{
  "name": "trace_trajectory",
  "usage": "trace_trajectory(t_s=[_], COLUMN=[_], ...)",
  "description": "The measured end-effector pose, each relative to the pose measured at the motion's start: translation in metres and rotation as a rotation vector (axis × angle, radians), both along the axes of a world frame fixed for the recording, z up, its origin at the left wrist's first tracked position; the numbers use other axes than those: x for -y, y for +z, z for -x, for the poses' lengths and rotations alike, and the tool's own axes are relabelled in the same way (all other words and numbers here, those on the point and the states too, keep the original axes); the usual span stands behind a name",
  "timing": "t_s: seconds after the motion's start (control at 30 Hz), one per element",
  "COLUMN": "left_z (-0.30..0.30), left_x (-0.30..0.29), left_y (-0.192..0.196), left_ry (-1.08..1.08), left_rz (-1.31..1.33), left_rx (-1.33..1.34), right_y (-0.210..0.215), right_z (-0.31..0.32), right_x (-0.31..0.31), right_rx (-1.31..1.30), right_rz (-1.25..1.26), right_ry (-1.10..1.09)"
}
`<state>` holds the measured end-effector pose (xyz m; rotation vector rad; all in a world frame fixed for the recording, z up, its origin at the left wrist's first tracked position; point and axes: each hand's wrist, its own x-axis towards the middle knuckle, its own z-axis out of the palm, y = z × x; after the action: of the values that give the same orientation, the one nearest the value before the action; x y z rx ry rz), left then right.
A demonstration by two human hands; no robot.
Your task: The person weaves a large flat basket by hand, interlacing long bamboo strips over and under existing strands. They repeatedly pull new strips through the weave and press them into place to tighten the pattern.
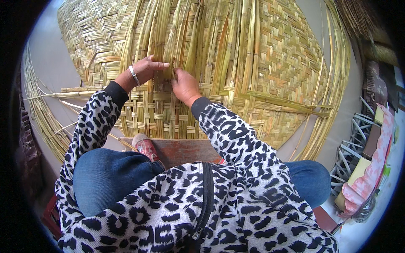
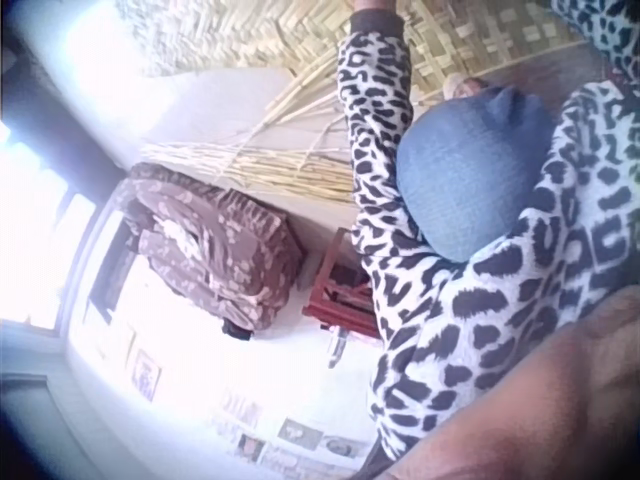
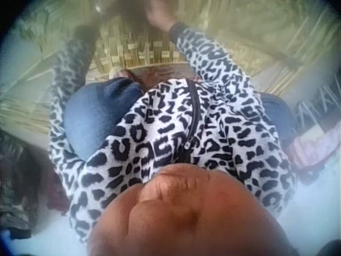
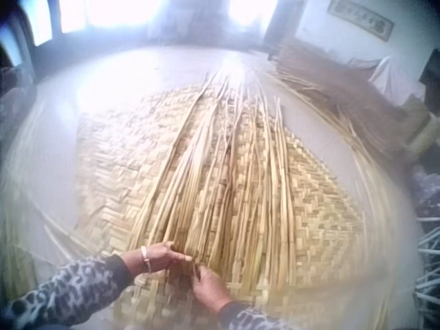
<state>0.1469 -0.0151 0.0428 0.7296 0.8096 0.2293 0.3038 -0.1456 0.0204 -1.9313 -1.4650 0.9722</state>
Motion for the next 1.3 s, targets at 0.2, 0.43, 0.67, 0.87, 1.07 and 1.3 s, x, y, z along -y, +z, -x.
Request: trace_trajectory(t_s=[0.2, 0.43, 0.67, 0.87, 1.07, 1.3], left_z=[-0.004, 0.027, 0.065, 0.065, 0.074, 0.134], left_x=[-0.009, -0.006, 0.068, 0.070, 0.083, 0.042], left_y=[-0.006, -0.015, -0.039, -0.049, -0.047, 0.009], left_ry=[-0.024, 0.348, 0.740, 0.741, 0.733, 0.760], left_rz=[-0.263, -0.303, -0.265, -0.348, -0.346, -0.011], left_rx=[-0.164, -0.180, -0.373, -0.506, -0.374, 0.321], right_y=[-0.018, -0.022, -0.010, 0.001, 0.006, 0.001], right_z=[-0.009, -0.022, -0.015, 0.004, 0.002, 0.004], right_x=[0.003, -0.009, -0.009, 0.012, 0.021, 0.028], right_rx=[0.055, -0.057, 0.011, 0.247, 0.497, 0.671], right_rz=[0.025, 0.086, 0.124, -0.056, 0.000, -0.238], right_ry=[0.178, 0.256, 0.232, 0.142, 0.415, 0.565])
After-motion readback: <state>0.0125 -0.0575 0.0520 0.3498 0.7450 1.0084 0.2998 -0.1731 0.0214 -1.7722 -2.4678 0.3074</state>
